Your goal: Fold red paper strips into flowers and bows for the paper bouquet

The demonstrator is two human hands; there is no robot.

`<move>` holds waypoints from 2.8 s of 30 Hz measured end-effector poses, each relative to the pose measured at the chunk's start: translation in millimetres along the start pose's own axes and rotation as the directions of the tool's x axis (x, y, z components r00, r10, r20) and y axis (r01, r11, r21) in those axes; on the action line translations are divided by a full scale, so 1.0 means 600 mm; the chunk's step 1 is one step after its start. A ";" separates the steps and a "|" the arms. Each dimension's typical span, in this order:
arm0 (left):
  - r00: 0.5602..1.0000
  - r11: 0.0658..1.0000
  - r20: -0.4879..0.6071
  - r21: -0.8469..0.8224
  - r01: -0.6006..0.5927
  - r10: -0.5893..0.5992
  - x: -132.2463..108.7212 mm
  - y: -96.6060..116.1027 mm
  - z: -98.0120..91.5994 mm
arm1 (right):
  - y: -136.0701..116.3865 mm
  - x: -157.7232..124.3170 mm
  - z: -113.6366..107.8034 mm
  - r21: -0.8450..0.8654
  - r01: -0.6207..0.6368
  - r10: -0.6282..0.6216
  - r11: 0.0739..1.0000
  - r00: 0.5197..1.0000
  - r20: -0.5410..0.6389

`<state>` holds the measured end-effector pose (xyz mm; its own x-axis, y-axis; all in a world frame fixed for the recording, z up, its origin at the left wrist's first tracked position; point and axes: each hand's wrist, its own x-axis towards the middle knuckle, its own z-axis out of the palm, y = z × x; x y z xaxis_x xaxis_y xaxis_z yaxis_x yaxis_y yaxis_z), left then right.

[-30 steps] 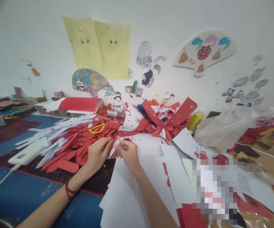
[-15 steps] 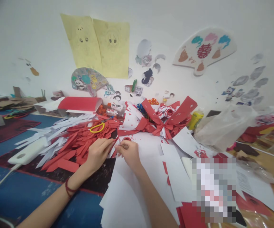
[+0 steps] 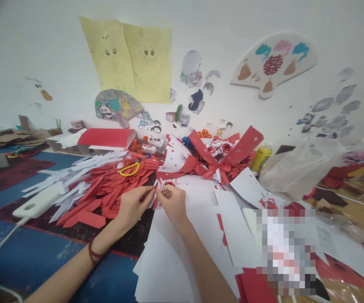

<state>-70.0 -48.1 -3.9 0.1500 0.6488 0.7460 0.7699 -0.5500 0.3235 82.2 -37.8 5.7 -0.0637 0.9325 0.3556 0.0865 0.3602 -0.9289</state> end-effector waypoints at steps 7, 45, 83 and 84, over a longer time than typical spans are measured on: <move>0.994 0.992 0.004 0.055 0.110 -0.110 0.008 0.009 0.003 | 0.003 -0.004 0.004 0.006 -0.013 0.013 1.000 0.999 0.045; 0.785 0.478 0.482 -0.624 0.619 -0.389 0.018 -0.004 0.002 | 0.006 0.004 -0.001 0.158 -0.037 0.022 0.987 0.995 0.096; 0.902 0.904 0.401 -0.306 0.299 -0.163 0.004 0.007 -0.005 | 0.014 0.009 -0.011 -0.013 0.009 -0.009 1.000 1.000 0.023; 0.904 0.911 0.398 -0.295 0.289 -0.157 0.004 0.008 -0.004 | 0.014 0.009 -0.011 -0.017 0.017 -0.017 1.000 0.999 0.031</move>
<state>-67.5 -50.4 0.7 0.2613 0.8822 0.3916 0.5615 -0.4689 0.6818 89.2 -29.4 0.4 -0.0964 0.9249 0.3678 0.1025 0.3767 -0.9206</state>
